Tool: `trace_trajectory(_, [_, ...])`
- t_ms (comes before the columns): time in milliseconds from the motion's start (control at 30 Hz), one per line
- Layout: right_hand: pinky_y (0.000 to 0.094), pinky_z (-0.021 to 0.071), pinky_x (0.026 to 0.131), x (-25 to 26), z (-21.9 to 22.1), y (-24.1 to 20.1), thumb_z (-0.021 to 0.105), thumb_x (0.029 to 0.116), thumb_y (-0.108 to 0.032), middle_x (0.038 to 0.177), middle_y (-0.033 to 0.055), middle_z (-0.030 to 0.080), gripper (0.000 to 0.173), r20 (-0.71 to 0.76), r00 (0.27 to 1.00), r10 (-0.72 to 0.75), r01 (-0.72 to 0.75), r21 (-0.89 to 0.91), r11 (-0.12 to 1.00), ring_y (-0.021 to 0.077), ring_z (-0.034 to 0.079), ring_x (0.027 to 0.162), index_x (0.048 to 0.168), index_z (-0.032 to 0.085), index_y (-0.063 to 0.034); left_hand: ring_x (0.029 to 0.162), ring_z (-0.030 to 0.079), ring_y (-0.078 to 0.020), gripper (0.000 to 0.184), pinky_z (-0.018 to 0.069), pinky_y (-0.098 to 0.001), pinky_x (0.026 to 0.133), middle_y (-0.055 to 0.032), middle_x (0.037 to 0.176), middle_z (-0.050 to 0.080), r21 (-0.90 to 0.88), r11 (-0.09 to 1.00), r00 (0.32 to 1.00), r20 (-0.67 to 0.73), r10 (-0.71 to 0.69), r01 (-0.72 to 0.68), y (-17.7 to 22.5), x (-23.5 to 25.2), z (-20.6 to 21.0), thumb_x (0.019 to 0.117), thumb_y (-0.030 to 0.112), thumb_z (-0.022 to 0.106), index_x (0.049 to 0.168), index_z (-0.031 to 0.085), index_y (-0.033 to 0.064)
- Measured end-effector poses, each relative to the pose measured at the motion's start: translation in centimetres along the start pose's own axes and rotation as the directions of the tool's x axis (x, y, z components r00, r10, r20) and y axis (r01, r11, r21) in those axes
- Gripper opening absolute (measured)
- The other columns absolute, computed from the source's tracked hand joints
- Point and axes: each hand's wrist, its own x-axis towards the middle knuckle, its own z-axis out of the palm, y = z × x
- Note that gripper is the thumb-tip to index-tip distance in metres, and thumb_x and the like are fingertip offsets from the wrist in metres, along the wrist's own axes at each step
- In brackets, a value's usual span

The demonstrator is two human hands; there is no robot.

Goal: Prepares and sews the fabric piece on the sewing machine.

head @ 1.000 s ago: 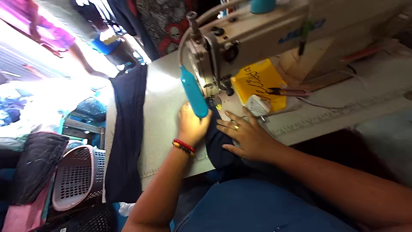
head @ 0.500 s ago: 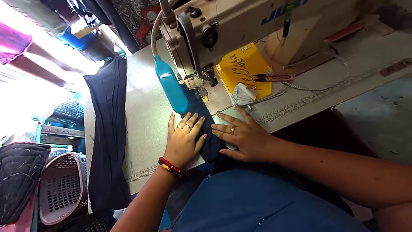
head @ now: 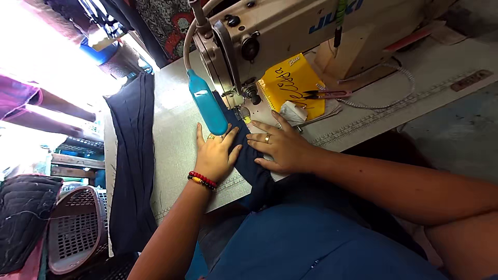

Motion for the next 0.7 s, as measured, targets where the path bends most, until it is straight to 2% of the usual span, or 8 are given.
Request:
trace_trajectory(133, [0.0728, 0.0125, 0.12, 0.7, 0.3, 0.1, 0.044, 0.0999, -0.048, 0.145, 0.0047, 0.062, 0.053, 0.006, 0.999, 0.041, -0.041, 0.005, 0.999, 0.0326, 0.038, 0.151, 0.132, 0.07, -0.0149, 0.147, 0.043, -0.0306, 0.053, 0.0127, -0.073, 0.119, -0.0072, 0.152, 0.055, -0.02, 0.999, 0.999, -0.021, -0.042, 0.041, -0.1, 0.2, -0.1, 0.106, 0.044, 0.038, 0.146, 0.058, 0.0172])
trace_trajectory(267, [0.071, 0.011, 0.121, -0.6, -0.2, -0.6, 0.043, 0.1017, -0.05, 0.145, 0.0033, 0.062, 0.053, -0.001, 0.998, 0.059, -0.059, 0.043, 0.997, 0.0299, 0.037, 0.151, 0.132, 0.07, -0.0161, 0.144, 0.047, -0.0288, 0.049, 0.0127, -0.0754, 0.117, -0.0055, 0.149, 0.058, -0.067, 0.996, 0.99, -0.133, 0.053, -0.062, 1.3, -1.9, 0.5, 0.1058, 0.042, 0.039, 0.141, 0.064, 0.0194])
trace_trajectory(400, [0.071, 0.0114, 0.121, -1.6, -0.5, -1.0, 0.045, 0.1016, -0.051, 0.145, 0.002, 0.062, 0.053, 0.034, 0.999, 0.028, -0.029, 0.041, 0.999, 0.0302, 0.036, 0.152, 0.13, 0.071, -0.0157, 0.144, 0.047, -0.0277, 0.049, 0.008, -0.0789, 0.115, -0.0036, 0.148, 0.059, -0.049, 0.996, 0.994, -0.083, 0.073, -0.077, 1.5, -3.1, 0.6, 0.1058, 0.045, 0.039, 0.142, 0.063, 0.0233])
trace_trajectory(533, [0.072, 0.012, 0.12, -1.0, -0.3, -0.7, 0.045, 0.1002, -0.051, 0.143, 0.0031, 0.064, 0.052, 0.01, 1.0, 0.014, -0.014, 0.01, 1.0, 0.0317, 0.037, 0.151, 0.127, 0.073, -0.0156, 0.142, 0.05, -0.0278, 0.049, 0.0102, -0.0794, 0.113, -0.0037, 0.147, 0.06, -0.02, 0.997, 0.993, -0.085, 0.078, -0.08, 1.1, -2.4, 0.3, 0.1055, 0.046, 0.038, 0.141, 0.064, 0.0241])
trace_trajectory(700, [0.0729, 0.0114, 0.12, 0.3, 0.0, 0.0, 0.044, 0.101, -0.05, 0.147, 0.0046, 0.061, 0.054, 0.02, 0.999, 0.041, -0.041, 0.004, 0.999, 0.032, 0.037, 0.151, 0.133, 0.07, -0.0145, 0.143, 0.048, -0.0283, 0.05, 0.0126, -0.0801, 0.112, -0.0035, 0.15, 0.057, -0.033, 0.999, 0.999, -0.031, 0.039, -0.04, -0.1, -1.1, 0.1, 0.105, 0.046, 0.037, 0.144, 0.061, 0.0244])
